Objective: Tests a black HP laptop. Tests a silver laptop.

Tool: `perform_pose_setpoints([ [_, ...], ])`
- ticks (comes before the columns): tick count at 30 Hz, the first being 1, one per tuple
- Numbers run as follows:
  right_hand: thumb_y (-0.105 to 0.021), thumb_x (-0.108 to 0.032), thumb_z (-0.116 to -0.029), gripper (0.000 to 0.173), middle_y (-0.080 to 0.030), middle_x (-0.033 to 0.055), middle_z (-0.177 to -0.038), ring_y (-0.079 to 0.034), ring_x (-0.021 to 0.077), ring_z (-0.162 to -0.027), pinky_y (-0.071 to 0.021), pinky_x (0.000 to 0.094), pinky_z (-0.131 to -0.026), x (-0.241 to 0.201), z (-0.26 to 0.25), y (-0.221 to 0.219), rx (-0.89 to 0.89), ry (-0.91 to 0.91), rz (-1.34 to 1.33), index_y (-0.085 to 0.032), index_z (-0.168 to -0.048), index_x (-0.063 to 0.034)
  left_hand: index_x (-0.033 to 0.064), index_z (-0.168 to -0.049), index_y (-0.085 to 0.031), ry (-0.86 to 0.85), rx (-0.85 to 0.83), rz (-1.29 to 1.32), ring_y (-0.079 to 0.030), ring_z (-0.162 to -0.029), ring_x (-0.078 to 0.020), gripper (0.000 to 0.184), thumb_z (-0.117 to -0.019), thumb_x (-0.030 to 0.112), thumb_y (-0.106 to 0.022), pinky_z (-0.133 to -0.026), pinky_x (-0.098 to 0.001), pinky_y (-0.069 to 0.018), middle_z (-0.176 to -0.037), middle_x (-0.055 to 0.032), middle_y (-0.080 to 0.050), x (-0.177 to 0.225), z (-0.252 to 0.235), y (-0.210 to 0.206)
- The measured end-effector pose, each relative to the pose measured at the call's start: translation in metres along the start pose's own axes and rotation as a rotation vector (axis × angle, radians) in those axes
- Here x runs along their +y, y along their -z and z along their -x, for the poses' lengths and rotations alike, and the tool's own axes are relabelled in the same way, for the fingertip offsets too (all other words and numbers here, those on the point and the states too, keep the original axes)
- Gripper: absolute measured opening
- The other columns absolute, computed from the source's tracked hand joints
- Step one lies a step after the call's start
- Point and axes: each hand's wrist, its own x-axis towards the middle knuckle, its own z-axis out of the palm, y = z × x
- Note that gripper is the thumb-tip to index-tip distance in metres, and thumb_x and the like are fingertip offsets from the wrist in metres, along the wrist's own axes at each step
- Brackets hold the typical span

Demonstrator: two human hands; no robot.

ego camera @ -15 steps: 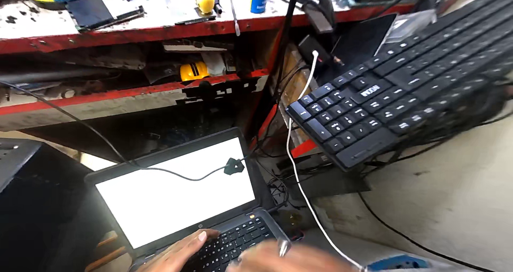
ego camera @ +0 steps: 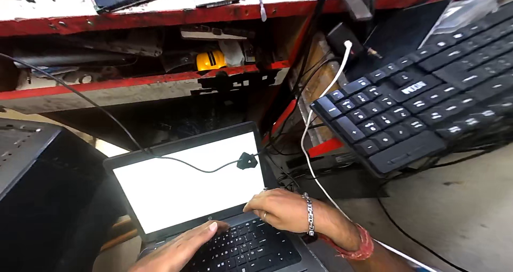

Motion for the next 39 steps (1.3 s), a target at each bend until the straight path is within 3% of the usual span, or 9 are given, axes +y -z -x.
perform_pose_setpoints([
  [5,-0.043,-0.008,-0.1071,0.047,-0.066,0.0208,-0.130,-0.066,0.0410,-0.112,-0.0484,0.0604,-0.097,-0.022,-0.024,-0.005,-0.134,-0.002,-0.056,-0.038,-0.153,-0.0056,0.0183,-0.149,-0.049,0.043,0.010,0.030,-0.037,-0.148,-0.0159,0.074,-0.1020,0.066,-0.019,-0.121,-0.0443,-0.0307,-0.158,-0.0019,-0.042,0.008,-0.001,0.001],
  [15,-0.038,-0.015,-0.1100,0.047,-0.063,0.0191,-0.137,-0.066,0.0396,-0.114,-0.0484,0.0577,-0.099,-0.034,-0.025,-0.013,-0.192,-0.080,0.007,-0.032,-0.156,-0.0051,0.0171,-0.150,-0.048,0.027,0.026,-0.033,-0.042,-0.144,-0.0153,0.071,-0.1041,0.063,-0.018,-0.121,-0.0436,-0.0316,-0.153,-0.0017,-0.050,0.008,0.000,0.007],
  [17,-0.038,-0.016,-0.1101,0.048,-0.063,0.0182,-0.137,-0.066,0.0383,-0.115,-0.0484,0.0568,-0.100,-0.034,-0.023,-0.013,-0.183,-0.087,0.013,-0.032,-0.156,-0.0058,0.0146,-0.143,-0.056,0.042,0.154,-0.122,-0.056,-0.132,-0.0175,0.064,-0.1061,0.057,-0.026,-0.113,-0.0453,-0.0416,-0.140,-0.0053,-0.061,0.010,0.011,0.017],
  [19,-0.037,-0.018,-0.1106,0.048,-0.063,0.0171,-0.139,-0.066,0.0373,-0.118,-0.0476,0.0558,-0.102,-0.035,-0.022,-0.014,-0.175,-0.094,0.011,-0.031,-0.157,-0.0069,0.0110,-0.124,-0.067,0.060,0.422,-0.264,-0.067,-0.102,-0.0206,0.048,-0.1069,0.045,-0.038,-0.091,-0.0473,-0.0534,-0.111,-0.0081,-0.071,0.001,0.033,0.027],
  [22,-0.036,-0.019,-0.1110,0.048,-0.062,0.0171,-0.140,-0.065,0.0367,-0.119,-0.0472,0.0551,-0.103,-0.034,-0.022,-0.018,-0.161,-0.079,0.005,-0.031,-0.158,-0.0069,0.0031,-0.100,-0.068,0.223,0.915,-0.260,-0.066,-0.073,-0.0233,0.027,-0.1023,0.026,-0.053,-0.070,-0.0481,-0.0552,-0.081,-0.0101,-0.067,-0.043,0.067,0.034],
  [24,-0.036,-0.018,-0.1111,0.049,-0.062,0.0177,-0.140,-0.066,0.0374,-0.119,-0.0474,0.0554,-0.102,-0.034,-0.022,-0.019,-0.155,-0.078,0.006,-0.031,-0.158,-0.0066,-0.0022,-0.101,-0.065,0.354,1.057,-0.070,-0.064,-0.073,-0.0227,0.026,-0.1017,0.023,-0.059,-0.070,-0.0450,-0.0543,-0.083,-0.0126,-0.065,-0.071,0.082,0.029],
  [28,-0.036,-0.019,-0.1111,0.048,-0.062,0.0171,-0.140,-0.066,0.0366,-0.119,-0.0475,0.0549,-0.102,-0.036,-0.023,-0.020,-0.156,-0.082,0.026,-0.032,-0.158,-0.0070,-0.0030,-0.122,-0.060,0.593,0.830,0.246,-0.062,-0.088,-0.0198,0.044,-0.1036,0.037,-0.057,-0.082,-0.0400,-0.0516,-0.103,-0.0145,-0.065,-0.086,0.087,0.017],
  [32,-0.037,-0.020,-0.1109,0.048,-0.063,0.0168,-0.139,-0.067,0.0365,-0.117,-0.0486,0.0555,-0.101,-0.035,-0.022,-0.023,-0.132,-0.073,0.017,-0.034,-0.157,-0.0073,0.0063,-0.102,-0.064,0.579,0.666,0.447,-0.065,-0.069,-0.0072,0.022,-0.1039,0.028,-0.058,-0.063,-0.0258,-0.0556,-0.080,-0.0012,-0.067,-0.075,0.076,0.014],
  [39,-0.037,-0.023,-0.1116,0.048,-0.062,0.0159,-0.141,-0.065,0.0366,-0.121,-0.0467,0.0557,-0.103,-0.034,-0.023,-0.020,-0.159,-0.085,0.007,-0.033,-0.157,-0.0085,0.0068,-0.096,-0.061,0.554,0.750,0.713,-0.068,-0.065,-0.0091,0.011,-0.1032,0.012,-0.056,-0.059,-0.0252,-0.0574,-0.074,-0.0020,-0.070,-0.072,0.068,0.010],
])
